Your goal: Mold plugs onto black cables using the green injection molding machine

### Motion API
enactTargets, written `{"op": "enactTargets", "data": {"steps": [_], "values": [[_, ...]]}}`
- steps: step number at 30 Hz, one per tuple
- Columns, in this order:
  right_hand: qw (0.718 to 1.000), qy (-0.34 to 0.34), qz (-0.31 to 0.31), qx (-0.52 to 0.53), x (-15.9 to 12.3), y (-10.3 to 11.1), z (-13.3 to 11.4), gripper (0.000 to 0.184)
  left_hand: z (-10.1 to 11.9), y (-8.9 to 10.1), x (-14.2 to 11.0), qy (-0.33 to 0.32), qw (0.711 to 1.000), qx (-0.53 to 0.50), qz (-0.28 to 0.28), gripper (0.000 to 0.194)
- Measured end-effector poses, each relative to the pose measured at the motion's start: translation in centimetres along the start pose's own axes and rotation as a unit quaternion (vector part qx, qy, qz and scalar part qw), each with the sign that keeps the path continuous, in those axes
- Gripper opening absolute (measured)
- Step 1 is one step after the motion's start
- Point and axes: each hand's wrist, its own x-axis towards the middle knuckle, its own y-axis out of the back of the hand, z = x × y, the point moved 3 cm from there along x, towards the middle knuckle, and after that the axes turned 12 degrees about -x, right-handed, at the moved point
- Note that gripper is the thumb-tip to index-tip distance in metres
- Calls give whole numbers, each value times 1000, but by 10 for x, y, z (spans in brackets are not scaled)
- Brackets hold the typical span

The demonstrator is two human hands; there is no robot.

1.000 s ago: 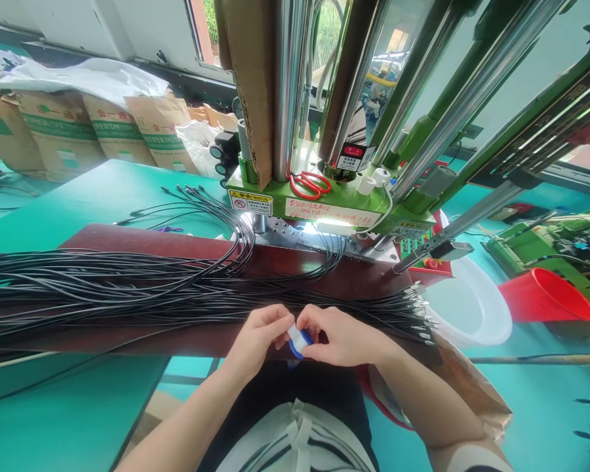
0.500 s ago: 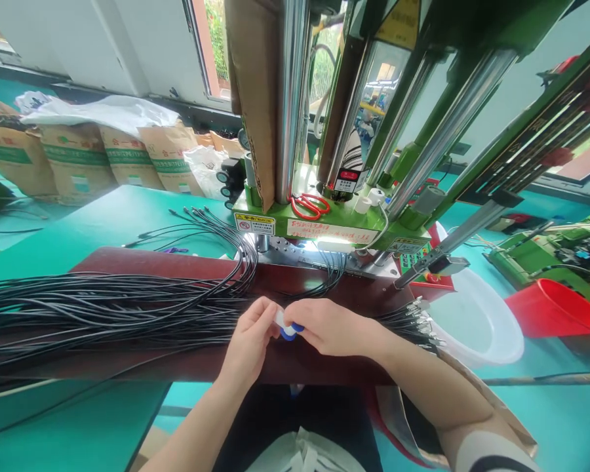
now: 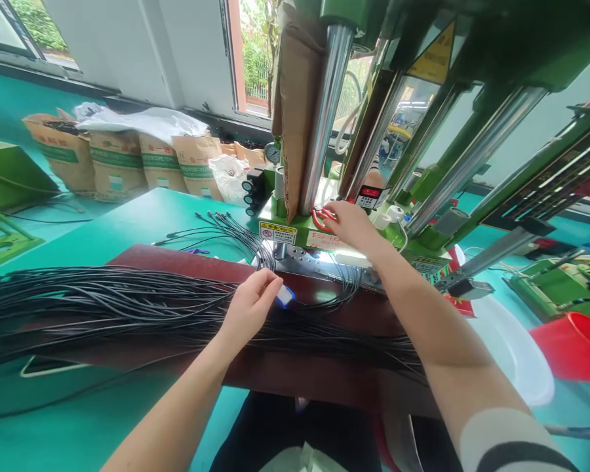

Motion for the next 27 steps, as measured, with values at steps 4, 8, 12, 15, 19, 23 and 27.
{"op": "enactTargets", "data": {"steps": [4, 8, 12, 15, 19, 23, 27], "values": [[987, -5, -105, -124, 35, -7, 4, 22, 2, 5, 4, 6, 999, 2, -34, 23], [990, 0, -110, -89, 11, 6, 19, 30, 1, 10, 4, 14, 996, 28, -83, 24], [992, 40, -78, 92, -61, 21, 25, 35, -5, 3, 4, 28, 988, 42, -148, 26], [956, 98, -178, 210, -120, 11, 10, 46, -7, -9, 3, 34, 979, 38, -199, 26], [930, 122, -247, 241, -164, -17, -6, 58, -8, -28, -3, 28, 969, 53, -241, 26], [934, 130, -240, 231, -172, -38, -2, 57, -9, -44, -14, 45, 959, 50, -276, 26], [924, 173, -248, 233, -172, -46, 0, 52, -10, -57, -20, 51, 951, 44, -302, 23]]}}
